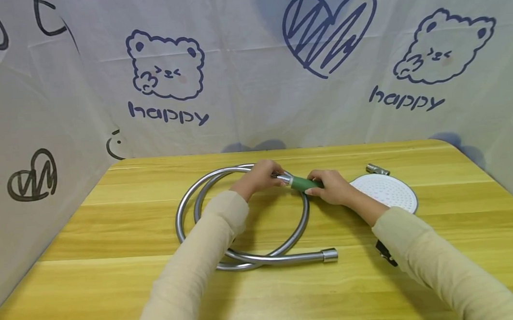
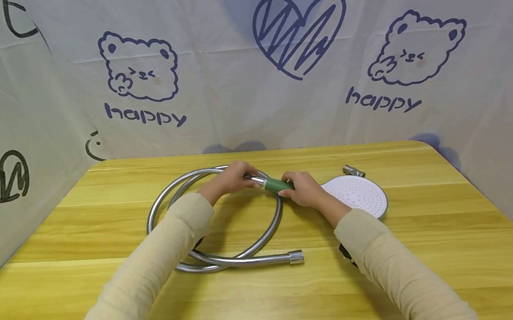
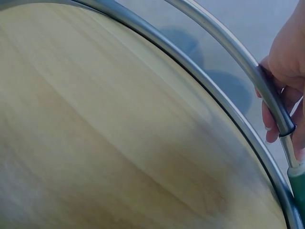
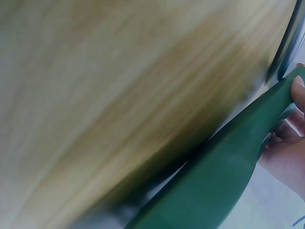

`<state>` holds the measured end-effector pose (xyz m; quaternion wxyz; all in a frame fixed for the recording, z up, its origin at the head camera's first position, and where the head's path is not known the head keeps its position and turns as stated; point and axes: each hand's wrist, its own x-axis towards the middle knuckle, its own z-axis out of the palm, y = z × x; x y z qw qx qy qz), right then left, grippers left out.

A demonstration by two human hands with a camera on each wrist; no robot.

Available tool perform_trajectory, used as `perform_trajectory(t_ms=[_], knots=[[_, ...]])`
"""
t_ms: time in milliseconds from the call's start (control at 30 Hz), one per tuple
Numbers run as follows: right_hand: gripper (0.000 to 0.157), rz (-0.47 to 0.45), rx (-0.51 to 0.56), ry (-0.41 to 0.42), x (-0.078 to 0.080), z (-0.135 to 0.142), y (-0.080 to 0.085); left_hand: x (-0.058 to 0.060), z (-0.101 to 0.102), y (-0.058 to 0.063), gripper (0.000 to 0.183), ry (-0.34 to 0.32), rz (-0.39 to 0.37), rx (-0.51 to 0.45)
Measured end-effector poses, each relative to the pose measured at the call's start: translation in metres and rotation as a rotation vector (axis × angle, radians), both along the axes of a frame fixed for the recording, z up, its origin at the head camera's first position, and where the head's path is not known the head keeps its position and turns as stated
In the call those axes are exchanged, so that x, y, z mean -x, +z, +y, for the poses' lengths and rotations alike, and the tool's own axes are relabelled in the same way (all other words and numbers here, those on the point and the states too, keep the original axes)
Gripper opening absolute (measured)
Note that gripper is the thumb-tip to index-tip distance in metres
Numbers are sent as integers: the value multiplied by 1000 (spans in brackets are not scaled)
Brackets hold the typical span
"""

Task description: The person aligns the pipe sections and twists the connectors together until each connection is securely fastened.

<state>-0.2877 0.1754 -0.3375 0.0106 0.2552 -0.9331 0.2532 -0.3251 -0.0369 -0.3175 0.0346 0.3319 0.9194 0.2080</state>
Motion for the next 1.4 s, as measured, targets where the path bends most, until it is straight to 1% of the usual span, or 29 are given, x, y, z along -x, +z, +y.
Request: perform_trajectory(t_ms=[133,233,333,400,533,633,833,900,1100,1233,1333,1400], knots=[[24,6,0,-3,-1,0,1,1,-2,-1,21,-43,12,-20],[24,13,-1,-3,-1,0,1,2,-3,-1,20,-45,-7,-28],[24,15,-1,-1,-1,0,0,3,-3,-2,21,-34,-25,-30],[24,12,-1,-1,-1,0,0,3,-3,-2,20,-27,-23,-26],[24,15,1,0,-1,0,-1,3,-2,-3,19,-20,28,-18],[24,21,2,4,0,0,-1,2,-2,-4,19,-6,42,-18],[24,18,5,5,0,0,-1,1,1,-2,21,53,-3,-15],[24,15,6,3,-1,0,-1,0,2,-2,22,69,-4,-10],[23,11,4,-5,-1,0,0,-1,3,-1,21,84,-9,5],[23,10,3,-4,-1,-1,0,-1,1,-1,22,67,-22,-18],[23,6,3,-3,-1,-1,0,-1,-1,-1,23,29,-24,-39],[24,2,2,-4,-1,-1,1,1,-2,-1,23,-4,-17,-34]])
